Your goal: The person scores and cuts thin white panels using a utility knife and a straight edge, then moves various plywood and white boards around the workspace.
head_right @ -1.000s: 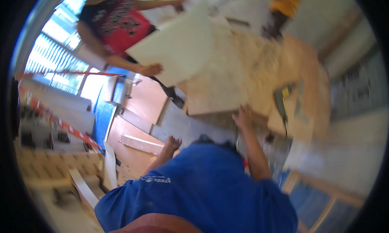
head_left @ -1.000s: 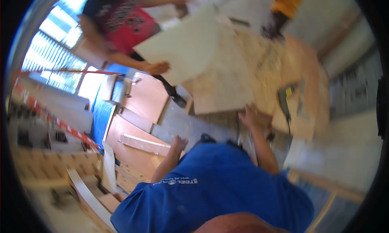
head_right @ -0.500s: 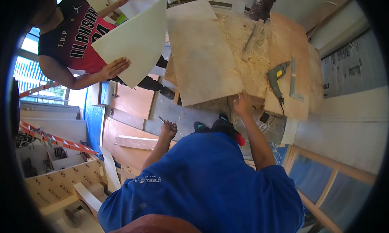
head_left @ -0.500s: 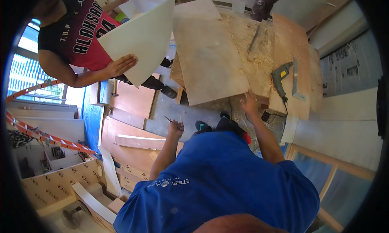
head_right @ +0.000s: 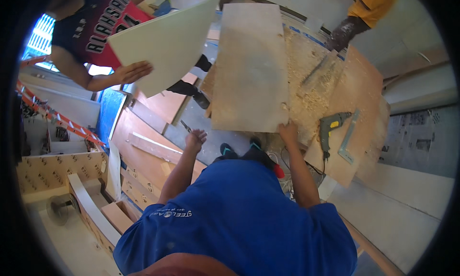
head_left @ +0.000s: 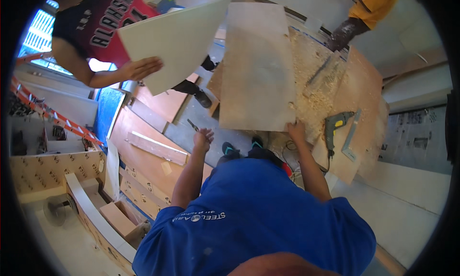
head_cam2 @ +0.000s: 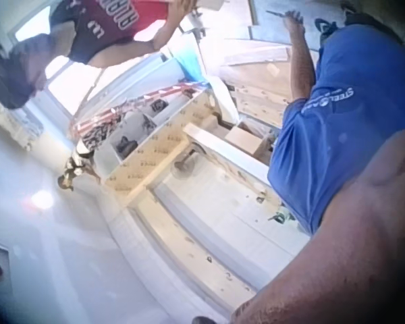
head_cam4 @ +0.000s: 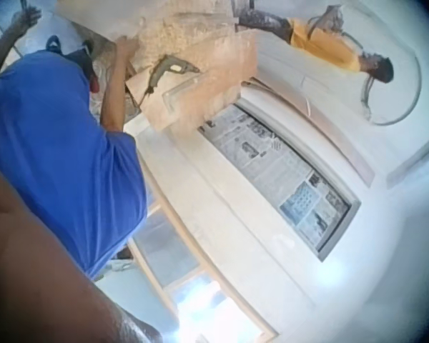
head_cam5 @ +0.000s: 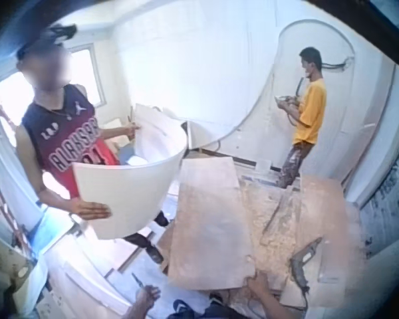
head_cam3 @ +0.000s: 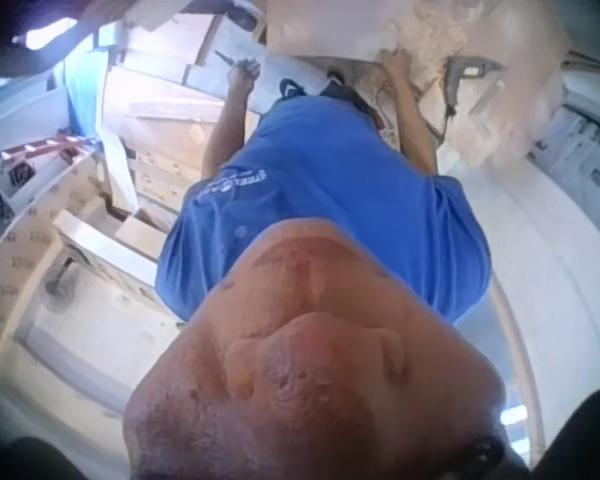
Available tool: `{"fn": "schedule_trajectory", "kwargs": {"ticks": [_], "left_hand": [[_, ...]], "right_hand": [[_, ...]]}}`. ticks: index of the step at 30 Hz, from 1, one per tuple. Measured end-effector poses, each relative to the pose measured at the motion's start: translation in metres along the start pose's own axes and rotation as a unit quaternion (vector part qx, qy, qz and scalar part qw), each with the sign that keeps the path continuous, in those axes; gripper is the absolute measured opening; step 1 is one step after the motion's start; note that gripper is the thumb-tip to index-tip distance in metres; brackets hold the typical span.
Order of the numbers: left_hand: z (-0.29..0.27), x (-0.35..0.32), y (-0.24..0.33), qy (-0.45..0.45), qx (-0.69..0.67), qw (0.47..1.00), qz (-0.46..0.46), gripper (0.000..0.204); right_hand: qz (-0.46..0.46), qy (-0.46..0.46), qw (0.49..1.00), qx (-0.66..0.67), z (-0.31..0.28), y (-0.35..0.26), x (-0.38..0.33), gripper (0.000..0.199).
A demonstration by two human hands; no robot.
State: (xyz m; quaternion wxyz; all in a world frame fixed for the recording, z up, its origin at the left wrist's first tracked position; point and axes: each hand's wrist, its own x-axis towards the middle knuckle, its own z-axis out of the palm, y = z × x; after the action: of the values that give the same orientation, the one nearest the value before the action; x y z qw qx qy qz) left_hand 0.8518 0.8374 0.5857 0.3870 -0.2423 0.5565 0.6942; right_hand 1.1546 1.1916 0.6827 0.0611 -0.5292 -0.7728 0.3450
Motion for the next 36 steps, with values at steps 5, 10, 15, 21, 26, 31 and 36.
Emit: {"fn": "schedule_trajectory", "kwargs": {"ticks": [5, 10, 15, 21, 26, 31, 36], "left_hand": [[0.094, -0.019, 0.001, -0.032, -0.007, 0.999, -0.008, 0.044], [0.125, -0.054, -0.003, -0.029, 0.08, 0.996, 0.011, 0.043], [0.109, -0.091, -0.012, -0.083, 0.117, 0.989, 0.041, 0.036], [0.148, -0.154, 0.002, -0.022, 0.174, 0.984, 0.029, 0.039], [0.178, -0.148, 0.013, -0.072, 0.254, 0.963, 0.052, 0.037], [0.136, -0.131, 0.001, 0.048, 0.278, 0.955, 0.096, 0.03], [0.126, -0.129, -0.017, 0.074, 0.265, 0.956, 0.102, 0.025]], "right_hand": [[0.038, -0.064, 0.997, 0.027, -0.011, 0.035, 0.03, 0.051], [0.016, -0.087, 0.989, -0.12, -0.033, 0.034, 0.043, 0.057], [0.076, -0.281, 0.943, -0.163, -0.101, 0.002, 0.084, 0.06], [-0.046, -0.07, 0.996, -0.009, -0.063, 0.005, 0.185, 0.062], [0.07, -0.154, 0.946, 0.276, -0.07, 0.031, 0.321, 0.049], [0.086, -0.398, 0.774, 0.484, -0.063, -0.047, 0.261, 0.055], [0.089, -0.412, 0.776, 0.469, -0.093, -0.087, 0.245, 0.052]]}}
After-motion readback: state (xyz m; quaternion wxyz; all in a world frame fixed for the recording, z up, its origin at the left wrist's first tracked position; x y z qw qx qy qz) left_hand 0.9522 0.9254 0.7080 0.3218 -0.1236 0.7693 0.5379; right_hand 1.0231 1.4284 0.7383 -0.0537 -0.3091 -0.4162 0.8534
